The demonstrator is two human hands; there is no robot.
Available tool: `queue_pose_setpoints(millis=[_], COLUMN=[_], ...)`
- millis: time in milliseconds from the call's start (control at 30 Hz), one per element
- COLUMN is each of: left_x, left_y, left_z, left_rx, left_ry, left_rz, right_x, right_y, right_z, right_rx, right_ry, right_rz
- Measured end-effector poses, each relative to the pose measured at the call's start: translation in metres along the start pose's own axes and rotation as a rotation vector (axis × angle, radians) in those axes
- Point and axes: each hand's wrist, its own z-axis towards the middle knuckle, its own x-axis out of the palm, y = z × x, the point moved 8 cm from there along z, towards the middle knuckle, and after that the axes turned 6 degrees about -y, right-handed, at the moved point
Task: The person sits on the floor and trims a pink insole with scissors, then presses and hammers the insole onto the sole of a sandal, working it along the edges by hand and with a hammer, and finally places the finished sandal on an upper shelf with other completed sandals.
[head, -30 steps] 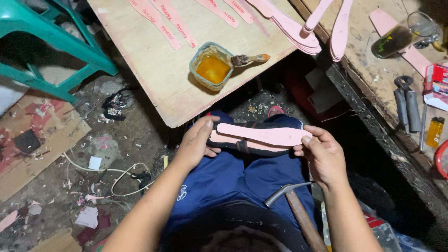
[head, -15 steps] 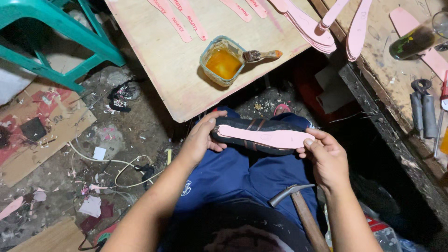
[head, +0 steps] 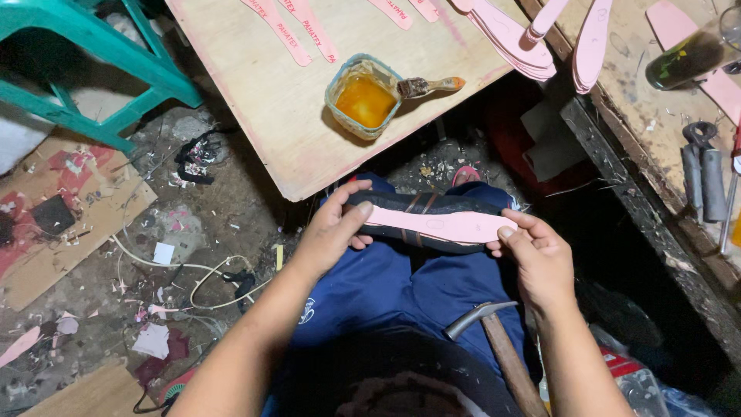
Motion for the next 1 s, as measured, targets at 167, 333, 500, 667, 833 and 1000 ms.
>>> queue_pose_setpoints(millis=[167, 333, 500, 667, 833, 1000], left_x=[0.001, 0.001, 0.001, -0.001, 0.000, 0.001], left_y=[-0.001, 0.000, 0.003, 0.003, 0.004, -0.028], left_z=[0.000, 0.002, 0.004, 0.003, 0.002, -0.005], left_rx=[0.046, 0.041, -0.005, 0.011, 0.027, 0.309], left_ry=[-0.042, -0.040, -0.023, -0.025, -0.027, -0.079], left_rz=[0.080, 0.081, 0.087, 0.128, 0.143, 0.455], right_x=[0.003, -0.001, -0.012, -0.014, -0.013, -0.012], right_y=[0.004, 0.009, 0.015, 0.006, -0.004, 0.016], right_z=[-0.002, -0.003, -0.002, 0.001, 0.005, 0.002], right_rx=[-0.024, -0.039, -0.094, -0.070, -0.081, -0.237], right_ry=[-0.006, -0.038, -0.123, -0.125, -0.118, -0.203], right_rz=[-0.036, -0.166, -0.257, -0.188, -0.151, -0.450])
